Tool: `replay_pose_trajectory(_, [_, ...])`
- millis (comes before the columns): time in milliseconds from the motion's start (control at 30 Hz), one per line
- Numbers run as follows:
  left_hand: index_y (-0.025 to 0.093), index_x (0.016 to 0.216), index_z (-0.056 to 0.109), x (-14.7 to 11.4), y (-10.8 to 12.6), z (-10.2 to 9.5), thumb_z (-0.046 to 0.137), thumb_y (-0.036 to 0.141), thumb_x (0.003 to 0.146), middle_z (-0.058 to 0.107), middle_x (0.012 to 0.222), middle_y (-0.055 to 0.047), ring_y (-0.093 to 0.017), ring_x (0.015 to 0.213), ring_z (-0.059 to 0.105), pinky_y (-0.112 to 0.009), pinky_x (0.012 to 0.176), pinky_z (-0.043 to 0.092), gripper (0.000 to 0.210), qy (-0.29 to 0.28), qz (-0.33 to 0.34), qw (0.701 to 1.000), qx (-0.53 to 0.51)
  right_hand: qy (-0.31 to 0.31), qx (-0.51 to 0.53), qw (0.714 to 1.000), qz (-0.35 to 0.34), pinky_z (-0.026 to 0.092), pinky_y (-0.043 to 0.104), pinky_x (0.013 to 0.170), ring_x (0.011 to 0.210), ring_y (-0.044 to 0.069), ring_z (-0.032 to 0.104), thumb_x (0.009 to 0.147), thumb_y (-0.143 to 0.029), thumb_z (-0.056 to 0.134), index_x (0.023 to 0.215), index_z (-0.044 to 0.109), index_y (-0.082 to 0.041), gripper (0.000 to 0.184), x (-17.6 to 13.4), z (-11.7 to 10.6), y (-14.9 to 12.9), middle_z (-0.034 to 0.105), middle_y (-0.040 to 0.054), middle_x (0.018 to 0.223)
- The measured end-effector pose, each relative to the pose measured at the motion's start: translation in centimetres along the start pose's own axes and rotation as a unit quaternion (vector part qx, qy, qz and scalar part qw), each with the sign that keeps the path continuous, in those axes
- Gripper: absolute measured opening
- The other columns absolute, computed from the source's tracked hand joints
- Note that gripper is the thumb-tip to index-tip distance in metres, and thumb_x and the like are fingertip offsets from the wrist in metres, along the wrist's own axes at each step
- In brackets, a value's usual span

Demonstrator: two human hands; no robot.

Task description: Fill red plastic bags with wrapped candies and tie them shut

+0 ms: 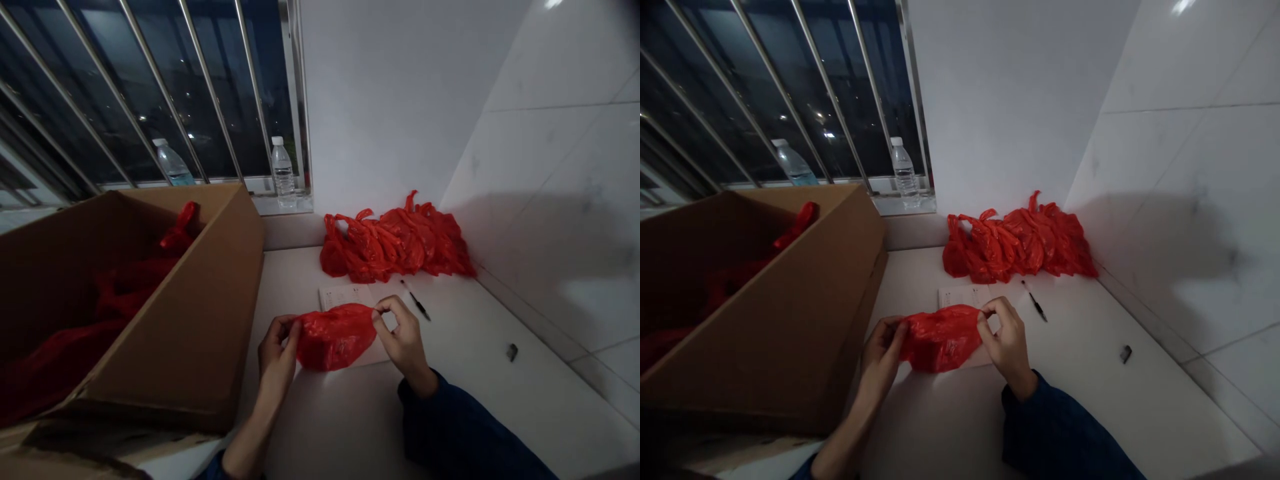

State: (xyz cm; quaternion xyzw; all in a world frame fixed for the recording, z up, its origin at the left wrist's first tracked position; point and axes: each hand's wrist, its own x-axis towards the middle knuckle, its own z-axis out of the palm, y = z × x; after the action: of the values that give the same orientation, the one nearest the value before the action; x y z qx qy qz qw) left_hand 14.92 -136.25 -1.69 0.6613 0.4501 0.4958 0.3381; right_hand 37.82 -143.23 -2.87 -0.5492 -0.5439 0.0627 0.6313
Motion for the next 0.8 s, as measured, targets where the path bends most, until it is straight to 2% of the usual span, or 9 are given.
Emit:
replay_pose_trajectory(67, [0.019,0.113,0.057,-0.4,1.1,0.1,0.056,0.041,0.092,0.065,0.11,-0.008,-0.02,0.1,0.063,-0.032,0.087,0.05,0.03,-0.024,0.042,0.999,0.008,-0.028,0.029,0.999,0.012,0.048,0.034,0.08,0.088,0.02,0.061,0.09,-0.028,0.057,0.096,0.057,-0.022,0.009,-0.2,0.2,-0.5,0.064,0.0038,0.092])
replay_pose_trajectory(133, [0.023,0.129,0.051,-0.8,2.7,0.3,0.056,0.035,0.093,0.06,0.125,-0.009,-0.02,0.109,0.06,-0.033,0.093,0.048,0.038,-0.083,0.114,0.989,0.051,-0.06,0.03,0.998,0.017,0.048,0.036,0.088,0.099,0.023,0.061,0.086,-0.034,0.065,0.11,0.056,-0.022,0.028,-0.3,0.6,-1.2,0.066,0.0061,0.105])
replay_pose_trajectory(233, [0.026,0.12,0.063,-1.0,4.7,0.4,0.058,0.029,0.093,0.066,0.109,-0.005,-0.019,0.099,0.061,-0.034,0.091,0.046,0.028,-0.156,0.208,0.954,0.148,-0.092,0.019,0.995,0.019,0.046,0.037,0.09,0.099,0.022,0.062,0.086,-0.037,0.067,0.108,0.062,-0.023,0.027,-0.1,0.8,-2.1,0.068,0.0051,0.103])
replay_pose_trajectory(333, [0.022,0.097,0.07,-0.3,5.3,0.4,0.056,0.031,0.093,0.068,0.088,-0.004,-0.019,0.086,0.062,-0.031,0.084,0.046,0.017,-0.09,0.198,0.966,0.142,-0.019,0.078,0.995,0.054,0.046,0.031,0.077,0.079,0.017,0.06,0.091,-0.038,0.06,0.085,0.063,-0.021,0.018,0.8,0.0,-1.7,0.064,0.0011,0.081])
replay_pose_trajectory(467, [0.019,0.098,0.061,1.4,5.6,0.6,0.055,0.04,0.092,0.066,0.089,-0.003,-0.017,0.08,0.061,-0.025,0.072,0.048,0.022,0.064,0.067,0.995,-0.028,0.128,0.205,0.96,0.14,0.043,0.026,0.067,0.07,0.012,0.053,0.089,-0.043,0.062,0.084,0.06,-0.02,0.023,2.2,-1.5,0.1,0.057,-0.0023,0.078])
replay_pose_trajectory(567, [0.022,0.106,0.056,2.4,7.0,0.6,0.059,0.034,0.088,0.065,0.1,-0.003,-0.016,0.087,0.061,-0.025,0.078,0.048,0.021,0.072,0.059,0.986,-0.135,0.14,0.294,0.929,0.174,0.045,0.025,0.068,0.075,0.012,0.057,0.084,-0.044,0.067,0.092,0.061,-0.022,0.024,3.2,-2.2,0.5,0.058,-0.0022,0.086])
replay_pose_trajectory(633, [0.024,0.11,0.056,2.5,8.3,0.3,0.063,0.026,0.085,0.063,0.105,-0.003,-0.016,0.091,0.06,-0.025,0.081,0.047,0.027,0.035,0.095,0.981,-0.165,0.127,0.332,0.92,0.165,0.048,0.029,0.074,0.083,0.014,0.061,0.084,-0.042,0.067,0.103,0.061,-0.024,0.027,3.7,-2.8,-0.2,0.061,-0.0008,0.094])
replay_pose_trajectory(700, [0.023,0.102,0.06,2.1,9.5,-0.4,0.061,0.021,0.085,0.06,0.099,-0.003,-0.016,0.091,0.058,-0.025,0.082,0.045,0.017,-0.013,0.145,0.978,-0.15,0.141,0.308,0.933,0.122,0.05,0.034,0.083,0.093,0.016,0.062,0.084,-0.037,0.067,0.114,0.059,-0.026,0.032,3.8,-3.8,-1.9,0.062,0.0013,0.102])
replay_pose_trajectory(800, [0.019,0.076,0.061,0.8,10.9,-1.7,0.053,0.017,0.088,0.054,0.092,-0.003,-0.017,0.093,0.054,-0.029,0.088,0.043,0.015,-0.082,0.218,0.966,-0.11,0.218,0.19,0.957,-0.009,0.047,0.036,0.093,0.1,0.017,0.062,0.086,-0.024,0.066,0.119,0.058,-0.027,0.034,2.7,-5.4,-5.7,0.063,0.0024,0.11])
